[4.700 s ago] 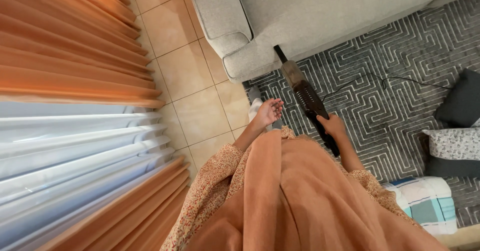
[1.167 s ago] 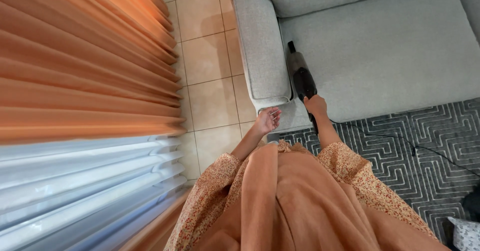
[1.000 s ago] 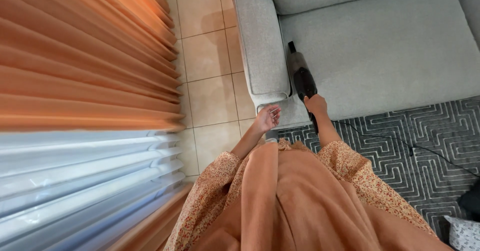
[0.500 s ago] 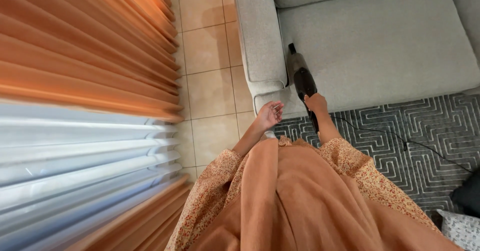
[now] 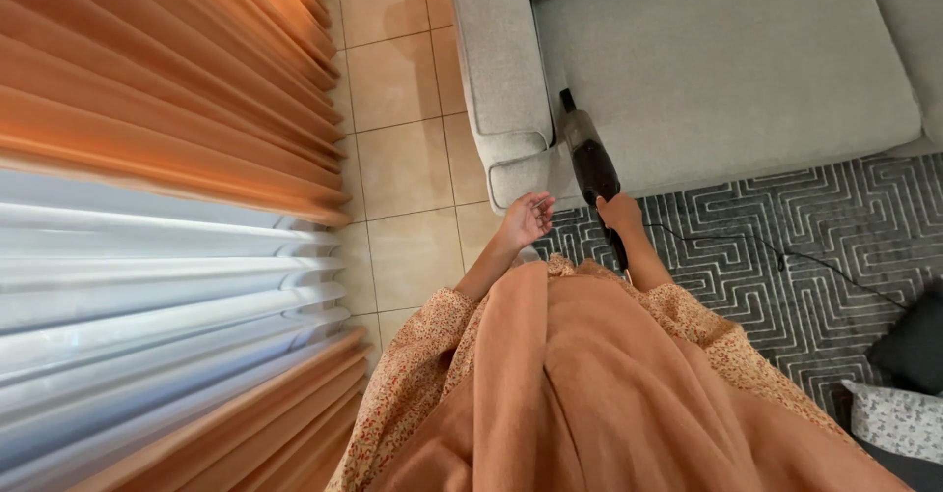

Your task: Using a handheld vacuum cleaner to clean the surface and crevices of a grey fabric sofa.

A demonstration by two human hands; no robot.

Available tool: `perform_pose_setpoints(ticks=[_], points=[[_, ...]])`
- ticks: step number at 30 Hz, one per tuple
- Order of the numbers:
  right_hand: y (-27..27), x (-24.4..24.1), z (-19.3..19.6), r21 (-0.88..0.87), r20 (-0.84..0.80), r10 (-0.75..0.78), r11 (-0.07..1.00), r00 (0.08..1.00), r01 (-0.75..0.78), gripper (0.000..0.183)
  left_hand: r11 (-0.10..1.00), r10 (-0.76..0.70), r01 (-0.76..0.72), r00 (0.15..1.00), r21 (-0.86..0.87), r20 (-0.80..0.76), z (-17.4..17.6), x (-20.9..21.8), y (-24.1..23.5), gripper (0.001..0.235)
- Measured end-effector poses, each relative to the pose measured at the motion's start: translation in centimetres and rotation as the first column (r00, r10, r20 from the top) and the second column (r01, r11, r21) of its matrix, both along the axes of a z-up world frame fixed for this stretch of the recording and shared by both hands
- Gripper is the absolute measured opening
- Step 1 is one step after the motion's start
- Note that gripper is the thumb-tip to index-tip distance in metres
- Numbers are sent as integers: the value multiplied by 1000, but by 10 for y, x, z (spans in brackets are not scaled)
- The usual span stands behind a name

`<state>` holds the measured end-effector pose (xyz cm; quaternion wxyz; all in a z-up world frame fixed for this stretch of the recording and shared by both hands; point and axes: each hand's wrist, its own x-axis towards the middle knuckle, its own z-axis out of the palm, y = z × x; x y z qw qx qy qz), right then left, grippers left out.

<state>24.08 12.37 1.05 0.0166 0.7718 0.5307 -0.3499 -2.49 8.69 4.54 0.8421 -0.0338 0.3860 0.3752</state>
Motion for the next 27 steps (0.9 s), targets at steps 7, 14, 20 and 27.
perform_pose_setpoints(ticks=[7, 14, 20, 27], points=[[-41, 3, 40, -36, -24, 4, 999, 1000, -4, 62, 1000, -6, 7, 1000, -14, 30, -21, 11, -27, 29], [-71, 4, 48, -29, 6, -33, 999, 999, 33, 59, 998, -40, 41, 999, -38, 18, -29, 17, -52, 31], [-106, 12, 62, -66, -21, -51, 997, 998, 50, 63, 997, -73, 73, 996, -2, 48, -40, 18, -68, 33], [-153, 23, 56, -62, -26, -38, 997, 999, 36, 68, 992, -112, 114, 993, -48, 39, -37, 23, -87, 33]])
